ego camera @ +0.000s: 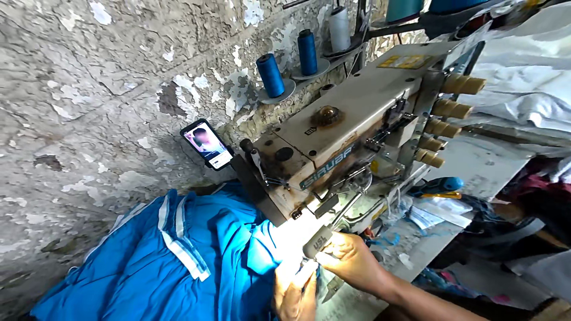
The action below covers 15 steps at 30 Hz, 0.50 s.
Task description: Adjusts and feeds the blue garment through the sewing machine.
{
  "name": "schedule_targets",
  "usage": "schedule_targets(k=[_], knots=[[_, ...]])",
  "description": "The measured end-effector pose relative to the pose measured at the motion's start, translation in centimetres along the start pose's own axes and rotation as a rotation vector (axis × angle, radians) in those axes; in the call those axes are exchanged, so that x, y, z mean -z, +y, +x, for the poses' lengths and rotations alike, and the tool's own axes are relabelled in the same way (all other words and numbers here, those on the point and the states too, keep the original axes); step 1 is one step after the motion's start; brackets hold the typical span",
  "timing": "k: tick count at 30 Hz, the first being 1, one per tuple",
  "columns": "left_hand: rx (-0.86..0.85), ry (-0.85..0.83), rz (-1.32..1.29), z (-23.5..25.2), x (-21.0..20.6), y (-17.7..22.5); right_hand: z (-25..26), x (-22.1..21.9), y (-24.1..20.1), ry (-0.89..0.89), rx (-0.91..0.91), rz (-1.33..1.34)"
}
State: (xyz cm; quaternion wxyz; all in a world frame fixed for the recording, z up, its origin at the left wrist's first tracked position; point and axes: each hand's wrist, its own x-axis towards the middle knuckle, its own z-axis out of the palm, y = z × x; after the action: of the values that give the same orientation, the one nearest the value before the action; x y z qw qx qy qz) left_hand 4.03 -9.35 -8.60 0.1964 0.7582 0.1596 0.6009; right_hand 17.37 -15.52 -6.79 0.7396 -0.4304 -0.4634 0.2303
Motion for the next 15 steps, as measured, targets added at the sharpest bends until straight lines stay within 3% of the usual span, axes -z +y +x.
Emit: schedule_targets(k=[3,10,15], knots=[[0.003,-0.033,-0.003,0.0,0.2,0.1,0.0,0.0,0.3,0.01,0.034,0.014],[0.004,-0.007,0.051,-0.2,0.4,0.5,-0.5,0.8,1.8,-0.077,0.461,-0.329],[0.075,0.039,-0.114,-0.7,0.4,0.7,-0.8,0.7,1.9,-0.137,0.725,-0.528]])
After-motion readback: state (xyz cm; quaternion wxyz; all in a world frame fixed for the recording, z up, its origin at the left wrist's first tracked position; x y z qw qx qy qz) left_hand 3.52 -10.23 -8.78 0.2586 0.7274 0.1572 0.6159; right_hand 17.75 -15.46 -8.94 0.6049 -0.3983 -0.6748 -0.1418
